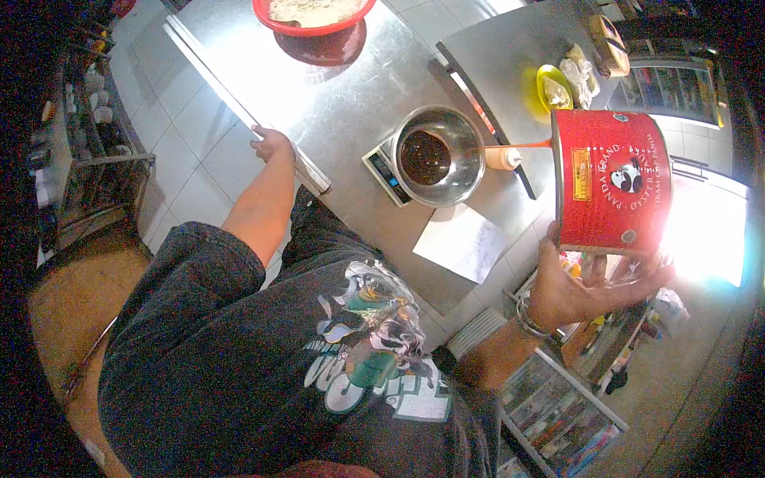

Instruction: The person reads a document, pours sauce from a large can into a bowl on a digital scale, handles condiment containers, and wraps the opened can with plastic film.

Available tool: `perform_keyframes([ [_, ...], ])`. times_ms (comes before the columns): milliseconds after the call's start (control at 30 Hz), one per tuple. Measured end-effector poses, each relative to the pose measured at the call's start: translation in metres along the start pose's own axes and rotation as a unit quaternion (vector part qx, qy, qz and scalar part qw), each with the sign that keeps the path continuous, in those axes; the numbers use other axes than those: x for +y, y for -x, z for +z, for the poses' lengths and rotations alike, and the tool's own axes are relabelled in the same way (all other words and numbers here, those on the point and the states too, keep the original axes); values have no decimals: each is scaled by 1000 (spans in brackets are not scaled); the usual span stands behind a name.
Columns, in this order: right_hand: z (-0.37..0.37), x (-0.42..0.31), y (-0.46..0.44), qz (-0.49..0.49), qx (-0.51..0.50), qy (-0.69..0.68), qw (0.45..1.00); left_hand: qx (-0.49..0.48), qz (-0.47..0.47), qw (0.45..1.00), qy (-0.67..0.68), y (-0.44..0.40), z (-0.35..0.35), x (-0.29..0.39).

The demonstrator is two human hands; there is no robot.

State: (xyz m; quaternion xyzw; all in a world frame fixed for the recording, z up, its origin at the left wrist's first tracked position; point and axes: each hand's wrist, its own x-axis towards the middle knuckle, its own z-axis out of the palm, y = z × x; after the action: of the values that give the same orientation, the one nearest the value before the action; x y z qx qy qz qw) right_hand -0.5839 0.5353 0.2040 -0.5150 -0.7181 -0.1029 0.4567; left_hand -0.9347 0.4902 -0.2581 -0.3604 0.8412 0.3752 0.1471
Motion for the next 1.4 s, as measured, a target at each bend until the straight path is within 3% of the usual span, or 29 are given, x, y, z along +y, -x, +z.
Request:
perform_keyframes([
  [267, 2, 3, -3, -43, -8, -21, 999, -44, 16, 999, 3, 15, -20, 9],
  [867, -2, 5, 1, -68, -7, -22, 997, -6, -8, 1000, -5, 4, -4, 2],
  [1067, -1, 4, 11, -26, -25, -17, 999, -8, -4, 1000, 1, 6, -6, 3],
  [1133, 4, 9, 23, -35, -43, 57, 997, -10, -1, 1000, -1, 3, -3, 1],
  [1200, 14, 21, 39, -14, -55, 23, 998, -10, 2, 1000, -2, 3, -3, 0],
  [1333, 37, 26, 66, 102, -123, -51, 986, -9, 4, 1000, -4, 4, -4, 0],
  [1400, 47, 30, 80, 108, -146, -17, 983, -16, 4, 1000, 3, 5, -8, 2],
])
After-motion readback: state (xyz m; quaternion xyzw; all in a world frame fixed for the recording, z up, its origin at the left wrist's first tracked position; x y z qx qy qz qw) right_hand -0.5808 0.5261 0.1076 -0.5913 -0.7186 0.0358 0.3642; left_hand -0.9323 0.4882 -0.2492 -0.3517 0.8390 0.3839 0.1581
